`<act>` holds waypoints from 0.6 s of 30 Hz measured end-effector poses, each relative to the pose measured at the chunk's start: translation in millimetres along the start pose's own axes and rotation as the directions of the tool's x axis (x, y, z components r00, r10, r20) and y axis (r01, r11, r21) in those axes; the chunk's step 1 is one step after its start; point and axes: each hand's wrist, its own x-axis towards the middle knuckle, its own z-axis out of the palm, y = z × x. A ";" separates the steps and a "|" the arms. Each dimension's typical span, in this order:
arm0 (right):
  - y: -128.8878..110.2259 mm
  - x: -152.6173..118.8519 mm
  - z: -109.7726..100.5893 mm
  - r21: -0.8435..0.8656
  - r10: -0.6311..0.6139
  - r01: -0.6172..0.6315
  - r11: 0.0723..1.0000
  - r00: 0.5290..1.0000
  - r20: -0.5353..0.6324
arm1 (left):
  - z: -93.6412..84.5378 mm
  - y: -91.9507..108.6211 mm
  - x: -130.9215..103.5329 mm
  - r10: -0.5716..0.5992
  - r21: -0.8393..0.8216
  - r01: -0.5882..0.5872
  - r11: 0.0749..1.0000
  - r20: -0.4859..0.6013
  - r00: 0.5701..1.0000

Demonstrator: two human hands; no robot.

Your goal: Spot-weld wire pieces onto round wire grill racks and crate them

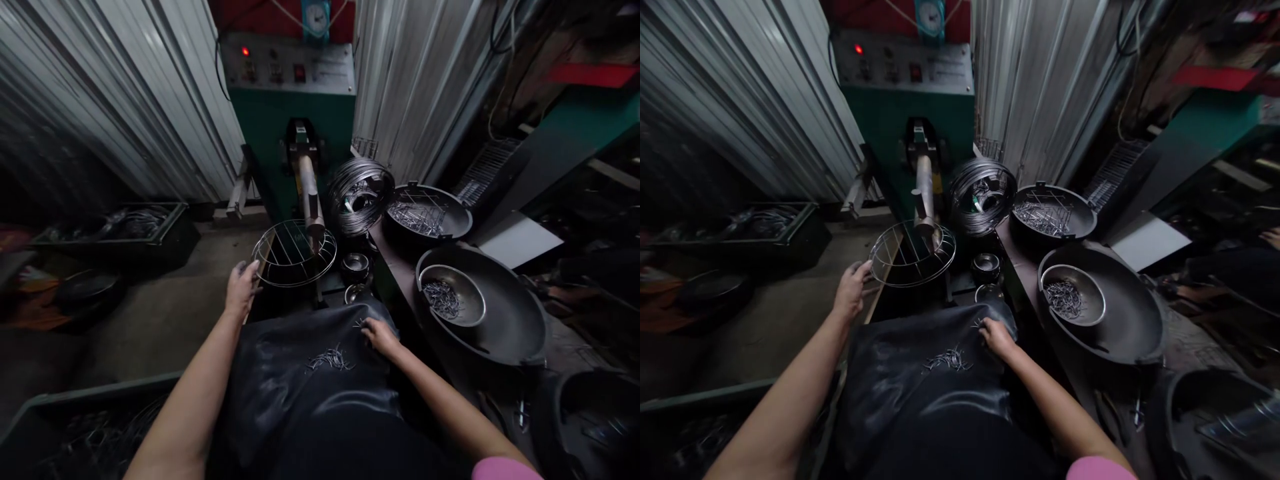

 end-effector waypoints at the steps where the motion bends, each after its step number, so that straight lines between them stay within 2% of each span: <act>1: 1.0 1.6 0.8 0.012 0.021 -0.021 1.000 1.000 0.001 | 4.7 9.4 5.1 -0.042 0.020 0.042 0.999 0.025 0.999; 4: 2.1 6.3 0.2 0.064 0.031 -0.028 0.998 0.999 -0.045 | 17.0 25.6 17.5 -0.210 0.041 0.207 0.977 0.090 0.973; 6: 3.3 8.5 -0.7 0.080 0.031 -0.024 0.997 0.996 -0.086 | 22.4 30.0 23.6 -0.318 0.002 0.320 0.947 0.123 0.940; 8: 5.5 10.3 -0.4 0.064 0.053 -0.046 0.997 0.992 -0.115 | 25.0 32.8 28.1 -0.378 -0.043 0.386 0.921 0.127 0.917; 11: 9.7 13.3 2.9 0.017 0.088 -0.086 0.996 0.989 -0.116 | 25.3 37.3 33.4 -0.419 -0.072 0.428 0.901 0.109 0.901; 18: 12.8 17.6 5.9 0.016 0.056 -0.054 0.998 0.991 -0.118 | 24.9 38.3 44.8 -0.442 -0.058 0.454 0.889 0.151 0.884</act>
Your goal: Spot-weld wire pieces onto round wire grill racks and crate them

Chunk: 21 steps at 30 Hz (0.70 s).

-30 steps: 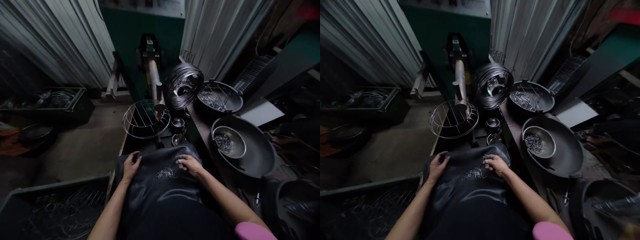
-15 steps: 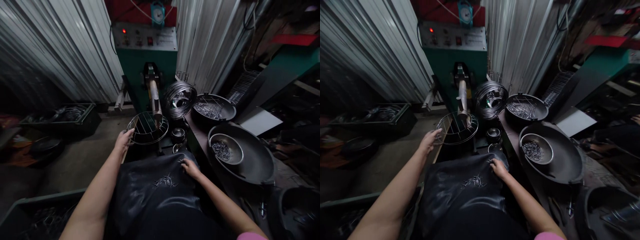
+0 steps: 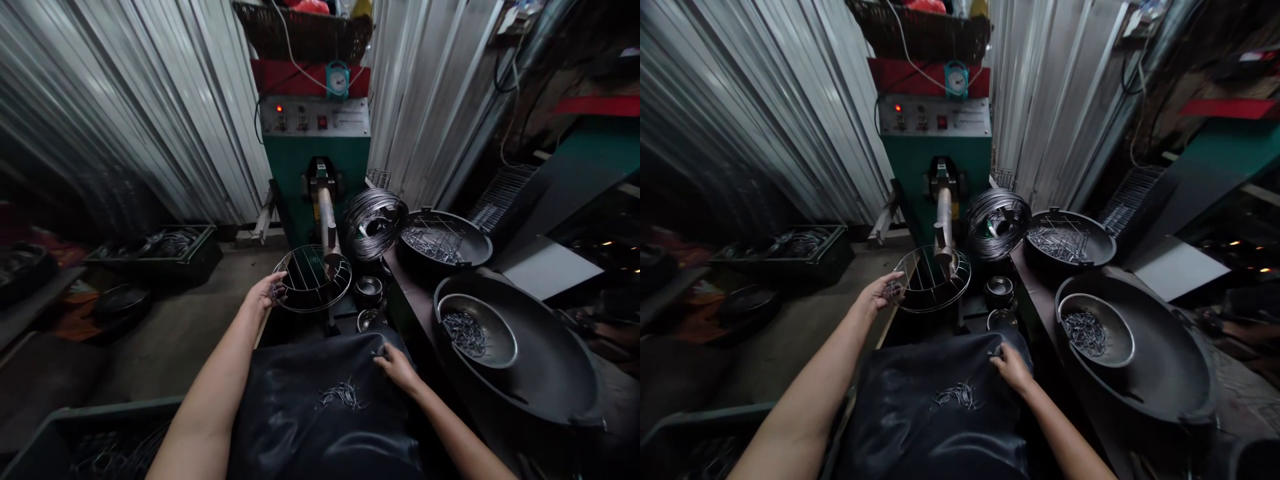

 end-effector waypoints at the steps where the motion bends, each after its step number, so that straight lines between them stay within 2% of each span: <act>1: -0.5 -0.8 -0.6 0.001 -0.002 0.002 1.000 1.000 -0.002 | -0.1 -1.1 2.1 -0.008 -0.010 0.008 1.000 0.017 1.000; 4: -6.3 -3.8 -3.9 0.061 -0.008 0.005 0.998 0.999 0.038 | -0.8 -5.7 7.5 -0.007 -0.078 0.010 0.997 0.038 0.999; 6: -17.0 -2.1 -8.0 0.236 0.007 -0.034 0.971 0.993 0.114 | -1.1 -8.8 9.1 0.027 -0.123 -0.023 0.992 0.034 0.999; 8: -35.9 5.9 -13.6 0.487 -0.007 -0.061 0.871 0.991 0.136 | -0.6 -12.2 8.0 0.081 -0.154 -0.077 0.985 0.022 0.996; 10: -62.3 20.1 -19.2 0.702 -0.048 0.005 0.712 0.998 0.042 | 1.2 -16.4 4.2 0.141 -0.178 -0.138 0.974 0.002 0.990; 12: -92.4 37.3 -22.1 0.802 -0.098 0.133 0.582 0.991 -0.094 | 4.0 -21.2 -1.0 0.181 -0.181 -0.181 0.967 -0.017 0.983; 13: -106.8 45.6 -21.9 0.814 -0.125 0.183 0.552 0.983 -0.136 | 5.6 -23.6 -3.7 0.190 -0.176 -0.191 0.966 -0.019 0.982; 15: -130.3 59.6 -18.3 0.789 -0.179 0.242 0.564 0.969 -0.169 | 8.1 -27.5 -8.4 0.209 -0.171 -0.210 0.963 -0.019 0.978; 17: -143.8 69.1 -12.4 0.718 -0.217 0.267 0.643 0.962 -0.164 | 9.3 -29.9 -11.7 0.249 -0.174 -0.247 0.953 -0.011 0.969; 21: -147.4 76.1 -5.9 0.511 -0.281 0.324 0.796 0.946 -0.161 | 7.6 -31.0 -14.4 0.336 -0.176 -0.331 0.927 -0.001 0.942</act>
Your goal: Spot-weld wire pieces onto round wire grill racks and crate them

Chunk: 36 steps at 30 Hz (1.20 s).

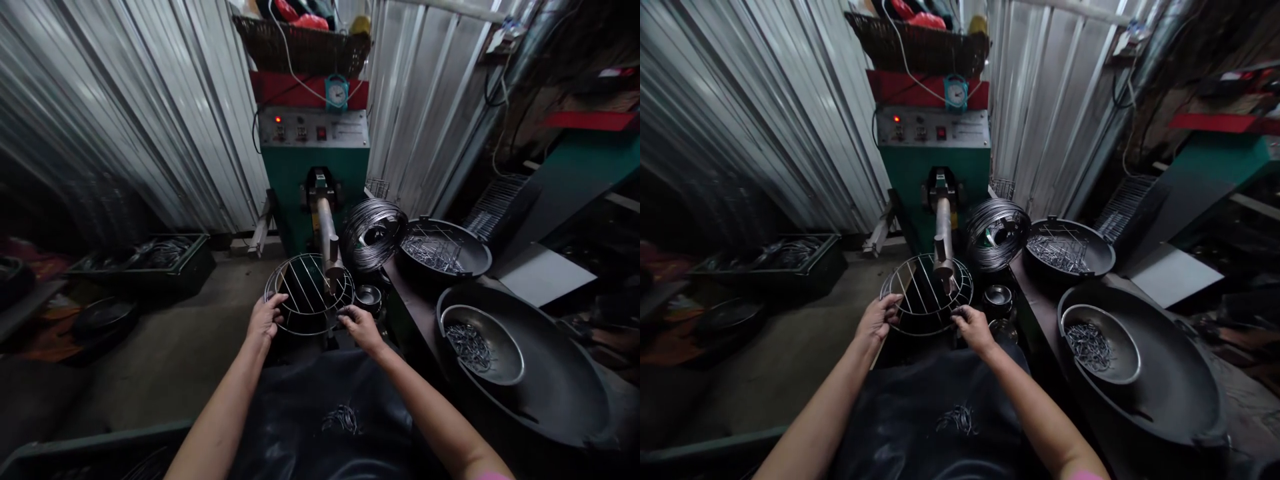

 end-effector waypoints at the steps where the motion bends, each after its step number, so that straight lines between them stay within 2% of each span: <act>1: 0.8 0.0 -0.7 -0.044 -0.014 0.014 0.999 1.000 0.009 | -0.7 0.0 0.0 0.009 0.001 -0.009 1.000 0.001 1.000; 5: 1.7 1.5 -4.8 -0.090 0.004 0.001 0.996 0.999 0.050 | -1.2 -0.9 0.4 0.019 0.000 -0.019 1.000 0.005 1.000; 16: 3.8 6.1 -2.2 0.000 -0.005 0.005 1.000 1.000 0.015 | 7.0 1.3 -2.2 -0.019 0.001 0.019 1.000 -0.038 0.999; 22: -1.0 10.2 -1.6 -0.016 -0.002 0.002 1.000 1.000 0.010 | 5.9 -0.3 2.8 -0.009 0.003 0.010 1.000 -0.065 0.998; 31: 0.8 24.1 0.4 -0.024 -0.021 0.020 1.000 1.000 -0.018 | 9.1 -1.3 14.7 -0.066 -0.002 0.066 0.998 -0.114 0.991; 36: 3.3 25.4 3.0 0.024 0.071 -0.071 0.997 0.997 -0.004 | 10.2 -3.0 17.1 -0.090 0.008 0.093 0.996 -0.189 0.978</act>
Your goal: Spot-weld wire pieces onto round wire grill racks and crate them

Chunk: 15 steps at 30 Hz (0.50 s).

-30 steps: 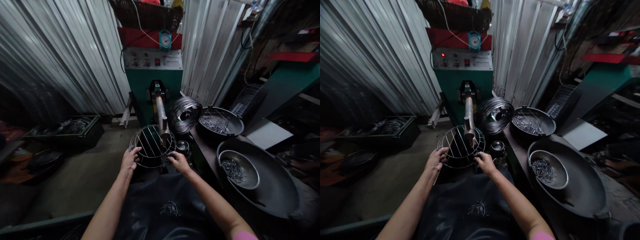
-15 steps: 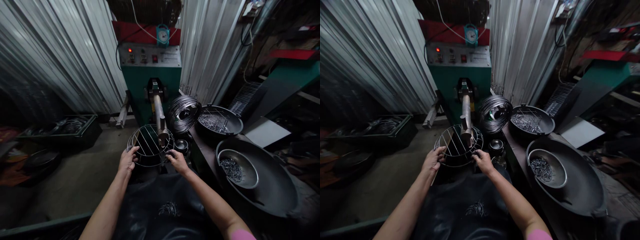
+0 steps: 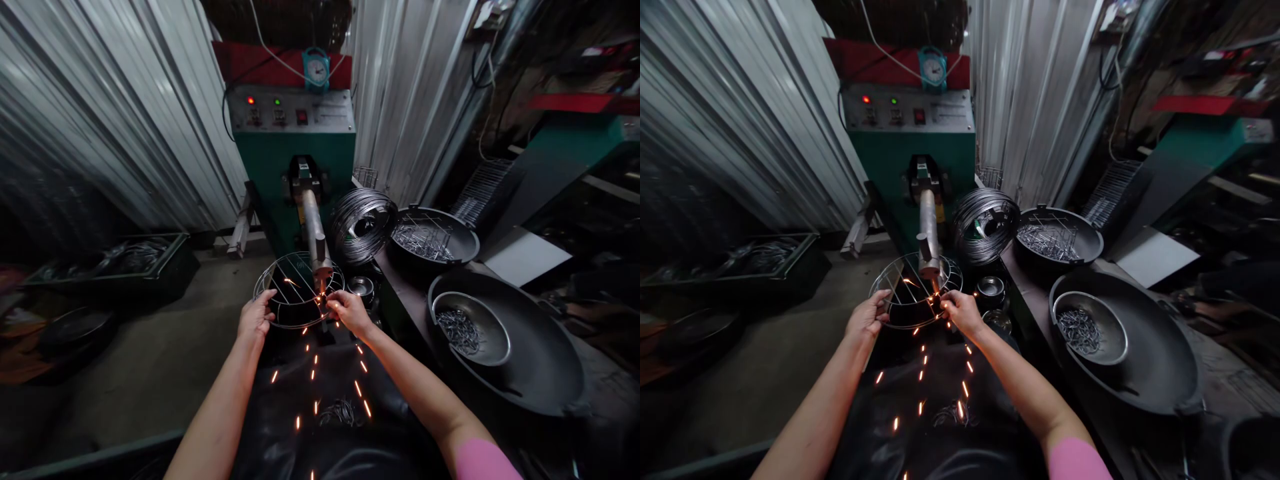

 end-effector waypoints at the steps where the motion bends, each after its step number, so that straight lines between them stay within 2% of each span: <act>1: 0.1 -0.1 0.4 0.018 0.022 -0.022 1.000 1.000 0.003 | -0.1 -0.4 -0.3 0.001 0.007 -0.001 1.000 -0.015 1.000; 6: -1.2 0.6 -1.0 0.079 0.066 -0.065 0.995 0.998 -0.013 | -1.2 -2.6 -3.2 0.019 0.006 -0.019 1.000 -0.046 0.999; 12: -6.7 7.3 -2.8 -0.007 -0.022 0.022 1.000 0.999 -0.038 | 2.6 -8.2 -9.5 -0.018 -0.073 0.015 0.997 -0.043 0.999; 15: -9.7 5.5 -5.8 0.050 -0.001 0.004 0.999 0.998 -0.060 | 2.6 -14.1 -16.3 -0.026 -0.089 0.021 0.996 -0.056 0.998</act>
